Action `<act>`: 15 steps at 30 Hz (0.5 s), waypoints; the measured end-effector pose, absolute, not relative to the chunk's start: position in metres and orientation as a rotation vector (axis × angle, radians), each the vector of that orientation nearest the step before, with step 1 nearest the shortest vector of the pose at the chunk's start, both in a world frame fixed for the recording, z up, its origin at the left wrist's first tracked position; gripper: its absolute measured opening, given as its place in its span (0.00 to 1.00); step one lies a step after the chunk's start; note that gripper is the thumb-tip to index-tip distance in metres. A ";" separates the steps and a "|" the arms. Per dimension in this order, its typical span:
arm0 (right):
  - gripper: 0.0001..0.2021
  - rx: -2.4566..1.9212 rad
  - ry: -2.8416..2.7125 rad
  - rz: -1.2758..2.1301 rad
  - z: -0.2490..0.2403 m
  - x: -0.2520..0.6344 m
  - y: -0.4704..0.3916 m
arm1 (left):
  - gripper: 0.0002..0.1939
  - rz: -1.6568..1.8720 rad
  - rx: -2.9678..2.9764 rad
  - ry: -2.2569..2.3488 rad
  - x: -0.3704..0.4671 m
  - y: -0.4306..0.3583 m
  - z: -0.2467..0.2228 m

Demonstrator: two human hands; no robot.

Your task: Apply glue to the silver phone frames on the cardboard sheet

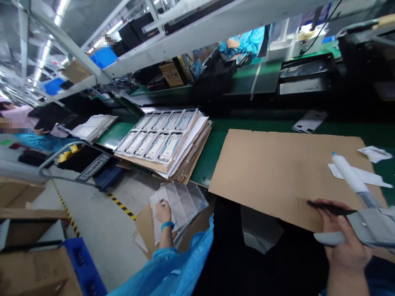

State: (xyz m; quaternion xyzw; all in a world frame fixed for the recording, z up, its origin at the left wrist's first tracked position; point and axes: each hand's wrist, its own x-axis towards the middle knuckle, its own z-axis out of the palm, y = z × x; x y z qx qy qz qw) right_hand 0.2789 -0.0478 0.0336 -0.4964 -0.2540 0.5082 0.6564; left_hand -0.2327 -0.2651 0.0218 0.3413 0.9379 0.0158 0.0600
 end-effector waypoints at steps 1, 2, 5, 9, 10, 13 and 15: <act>0.26 -1.136 -0.570 1.150 0.035 0.278 -0.048 | 0.21 0.122 0.966 2.961 -0.243 -0.266 0.035; 0.27 -1.142 -0.568 1.149 0.035 0.278 -0.047 | 0.20 0.214 0.893 3.085 -0.252 -0.266 0.049; 0.27 -1.118 -0.581 1.153 0.036 0.278 -0.047 | 0.27 0.509 0.854 3.314 -0.275 -0.253 0.091; 0.28 -1.084 -0.590 1.179 0.032 0.278 -0.047 | 0.25 0.862 1.574 3.059 -0.280 -0.195 0.133; 0.29 -1.084 -0.580 1.185 0.030 0.278 -0.047 | 0.24 0.815 1.732 2.953 -0.279 -0.177 0.141; 0.31 -1.071 -0.564 1.195 0.024 0.277 -0.048 | 0.26 0.463 1.773 2.862 -0.278 -0.127 0.156; 0.33 -1.055 -0.563 1.196 0.019 0.277 -0.048 | 0.28 0.336 1.670 2.888 -0.282 -0.106 0.163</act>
